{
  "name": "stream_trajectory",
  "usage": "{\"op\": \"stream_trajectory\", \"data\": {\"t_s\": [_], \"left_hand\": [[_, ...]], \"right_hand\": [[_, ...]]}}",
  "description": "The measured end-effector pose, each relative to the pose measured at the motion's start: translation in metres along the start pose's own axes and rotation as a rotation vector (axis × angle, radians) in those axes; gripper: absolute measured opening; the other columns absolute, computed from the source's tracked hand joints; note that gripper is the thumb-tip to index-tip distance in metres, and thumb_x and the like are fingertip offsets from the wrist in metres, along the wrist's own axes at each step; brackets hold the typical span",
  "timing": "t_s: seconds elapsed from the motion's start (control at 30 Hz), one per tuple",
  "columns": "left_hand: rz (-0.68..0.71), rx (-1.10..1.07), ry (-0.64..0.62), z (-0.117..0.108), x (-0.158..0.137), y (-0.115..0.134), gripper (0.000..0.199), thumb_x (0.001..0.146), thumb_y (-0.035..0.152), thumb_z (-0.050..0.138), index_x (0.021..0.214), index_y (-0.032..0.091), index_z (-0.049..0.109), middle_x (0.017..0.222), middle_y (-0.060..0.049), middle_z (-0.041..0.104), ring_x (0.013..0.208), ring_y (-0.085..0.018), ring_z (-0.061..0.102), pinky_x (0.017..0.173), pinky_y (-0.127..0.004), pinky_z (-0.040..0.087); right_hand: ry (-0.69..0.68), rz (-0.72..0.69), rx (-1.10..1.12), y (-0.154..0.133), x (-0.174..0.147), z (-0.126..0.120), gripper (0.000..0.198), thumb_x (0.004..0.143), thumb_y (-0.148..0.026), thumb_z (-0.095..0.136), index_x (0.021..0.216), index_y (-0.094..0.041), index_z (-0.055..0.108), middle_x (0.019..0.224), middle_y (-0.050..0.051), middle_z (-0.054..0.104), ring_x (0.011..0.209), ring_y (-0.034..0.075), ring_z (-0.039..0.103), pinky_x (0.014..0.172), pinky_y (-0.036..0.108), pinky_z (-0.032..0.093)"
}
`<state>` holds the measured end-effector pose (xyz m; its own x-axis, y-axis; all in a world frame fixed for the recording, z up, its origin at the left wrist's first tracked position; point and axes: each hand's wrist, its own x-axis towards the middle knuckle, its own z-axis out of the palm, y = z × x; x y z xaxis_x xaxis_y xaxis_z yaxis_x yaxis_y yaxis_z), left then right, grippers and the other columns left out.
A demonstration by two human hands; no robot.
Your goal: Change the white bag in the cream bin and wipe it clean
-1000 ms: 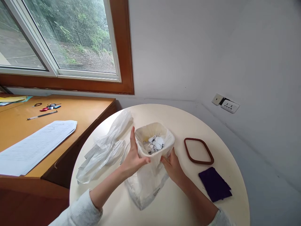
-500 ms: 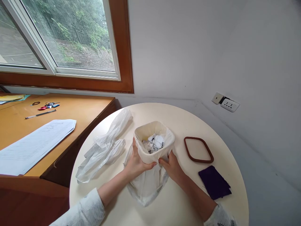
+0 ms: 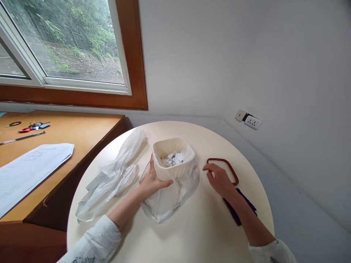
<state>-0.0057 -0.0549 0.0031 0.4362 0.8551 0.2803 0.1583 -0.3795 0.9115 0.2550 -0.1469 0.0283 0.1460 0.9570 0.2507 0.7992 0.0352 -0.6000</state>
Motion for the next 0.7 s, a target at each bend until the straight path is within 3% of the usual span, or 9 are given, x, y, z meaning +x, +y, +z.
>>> {"op": "stream_trajectory", "data": {"t_s": [0.1,0.2,0.3,0.53,0.6,0.7], "left_hand": [[0.006,0.031,-0.025,-0.002,0.001,-0.008,0.124,0.056,0.036,0.078,0.14,0.026,-0.013,0.145,-0.014,0.022,0.132,-0.032,0.024,0.11,-0.048,0.017],[0.013,0.056,-0.024,-0.005,-0.001,-0.009,0.123,0.057,0.037,0.077,0.14,0.027,-0.013,0.147,-0.013,0.015,0.135,-0.032,0.018,0.11,-0.047,0.016],[0.013,0.055,-0.03,-0.007,-0.003,-0.007,0.12,0.059,0.037,0.076,0.141,0.028,-0.011,0.149,-0.011,0.008,0.136,-0.03,0.015,0.111,-0.046,0.015],[0.026,0.009,-0.019,-0.01,-0.002,-0.004,0.117,0.06,0.036,0.076,0.141,0.028,-0.007,0.149,-0.011,0.009,0.136,-0.031,0.012,0.111,-0.048,0.012],[0.042,0.009,-0.021,-0.011,-0.003,-0.003,0.117,0.06,0.035,0.076,0.141,0.028,-0.008,0.149,-0.011,0.006,0.136,-0.031,0.011,0.111,-0.048,0.012],[0.03,-0.021,-0.022,-0.013,-0.004,-0.001,0.118,0.06,0.036,0.076,0.141,0.03,-0.009,0.149,-0.011,0.01,0.135,-0.031,0.016,0.11,-0.048,0.016]], "right_hand": [[0.112,0.138,-0.14,0.029,0.01,-0.008,0.021,0.076,-0.019,0.039,0.077,-0.018,0.06,0.085,0.006,0.065,0.078,0.019,0.06,0.072,0.032,0.046],[0.128,0.196,-0.185,0.048,0.014,-0.008,0.019,0.077,-0.025,0.042,0.078,-0.018,0.059,0.085,0.006,0.064,0.074,0.018,0.059,0.07,0.031,0.046],[0.115,0.197,-0.188,0.054,0.014,-0.006,0.019,0.078,-0.028,0.041,0.076,-0.019,0.058,0.084,0.006,0.063,0.07,0.017,0.057,0.068,0.03,0.045],[0.125,0.217,-0.203,0.051,0.016,-0.002,0.008,0.072,-0.024,0.044,0.067,-0.021,0.05,0.076,0.004,0.059,0.07,0.018,0.055,0.065,0.03,0.044],[0.111,0.244,-0.24,0.055,0.017,0.002,0.007,0.072,-0.025,0.045,0.073,-0.02,0.05,0.081,0.005,0.06,0.073,0.019,0.056,0.065,0.031,0.044],[0.071,0.304,-0.304,0.061,0.016,0.012,0.031,0.075,-0.036,0.049,0.098,-0.015,0.052,0.103,0.015,0.058,0.088,0.025,0.058,0.067,0.033,0.045]]}}
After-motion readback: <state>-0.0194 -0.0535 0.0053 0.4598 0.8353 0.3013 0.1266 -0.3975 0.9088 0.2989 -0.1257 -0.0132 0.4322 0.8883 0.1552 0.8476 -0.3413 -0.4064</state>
